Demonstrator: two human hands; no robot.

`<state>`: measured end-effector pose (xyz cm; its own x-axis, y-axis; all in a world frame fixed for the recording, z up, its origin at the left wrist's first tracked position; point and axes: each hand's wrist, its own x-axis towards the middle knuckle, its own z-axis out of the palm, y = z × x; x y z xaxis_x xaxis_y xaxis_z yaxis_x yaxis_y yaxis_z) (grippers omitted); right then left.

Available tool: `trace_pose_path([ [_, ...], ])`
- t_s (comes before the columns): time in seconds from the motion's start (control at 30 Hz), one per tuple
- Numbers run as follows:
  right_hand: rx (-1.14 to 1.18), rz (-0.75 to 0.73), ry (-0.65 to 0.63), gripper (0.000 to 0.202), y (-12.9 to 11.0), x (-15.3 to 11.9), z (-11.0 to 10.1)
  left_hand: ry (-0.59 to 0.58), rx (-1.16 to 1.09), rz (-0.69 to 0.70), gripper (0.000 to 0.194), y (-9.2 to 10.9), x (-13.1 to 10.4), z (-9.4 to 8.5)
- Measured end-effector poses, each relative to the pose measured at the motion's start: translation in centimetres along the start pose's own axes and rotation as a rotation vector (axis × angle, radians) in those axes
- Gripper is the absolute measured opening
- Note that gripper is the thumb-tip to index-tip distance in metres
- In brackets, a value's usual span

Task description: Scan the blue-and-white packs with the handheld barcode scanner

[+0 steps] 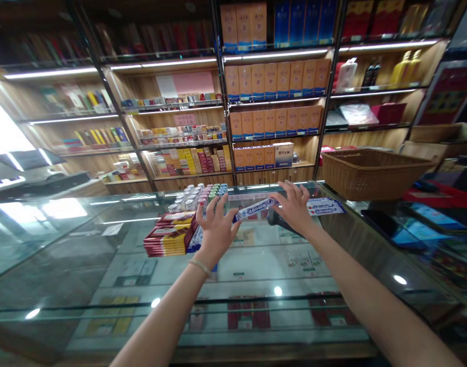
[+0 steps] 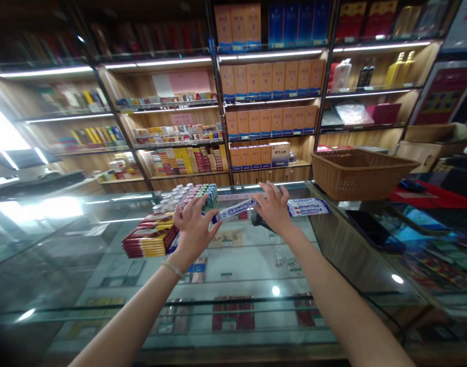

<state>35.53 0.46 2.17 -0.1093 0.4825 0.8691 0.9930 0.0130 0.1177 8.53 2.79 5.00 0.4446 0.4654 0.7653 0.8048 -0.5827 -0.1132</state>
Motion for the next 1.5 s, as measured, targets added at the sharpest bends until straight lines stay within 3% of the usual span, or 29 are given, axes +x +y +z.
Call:
trace_pose_path([
  [0.2,0.003,-0.232,0.003,0.02,-2.8,2.3,0.7,-0.015,0.09,0.012,0.016,-1.6,-4.0,-1.7],
  [0.4,0.055,-0.384,-0.085,0.016,-6.3,3.2,3.9,-0.1,0.134,-0.029,0.017,-2.0,-6.4,-2.4],
  [0.67,0.147,-0.291,-0.289,0.02,-10.4,3.9,7.4,-0.171,0.1,-0.113,0.016,-2.2,-6.9,-2.4],
  [0.93,0.22,-0.262,-0.342,0.026,-13.7,4.6,10.0,-0.155,0.128,-0.21,0.017,-2.7,-7.4,-0.8],
  [1.2,0.233,-0.258,-0.316,0.022,-15.2,3.6,11.8,-0.156,0.149,-0.205,0.014,-2.8,-7.7,-0.4],
  [1.5,0.249,-0.169,-0.326,0.019,-15.6,3.2,12.3,-0.159,0.114,-0.215,0.011,-3.1,-7.9,-0.3],
])
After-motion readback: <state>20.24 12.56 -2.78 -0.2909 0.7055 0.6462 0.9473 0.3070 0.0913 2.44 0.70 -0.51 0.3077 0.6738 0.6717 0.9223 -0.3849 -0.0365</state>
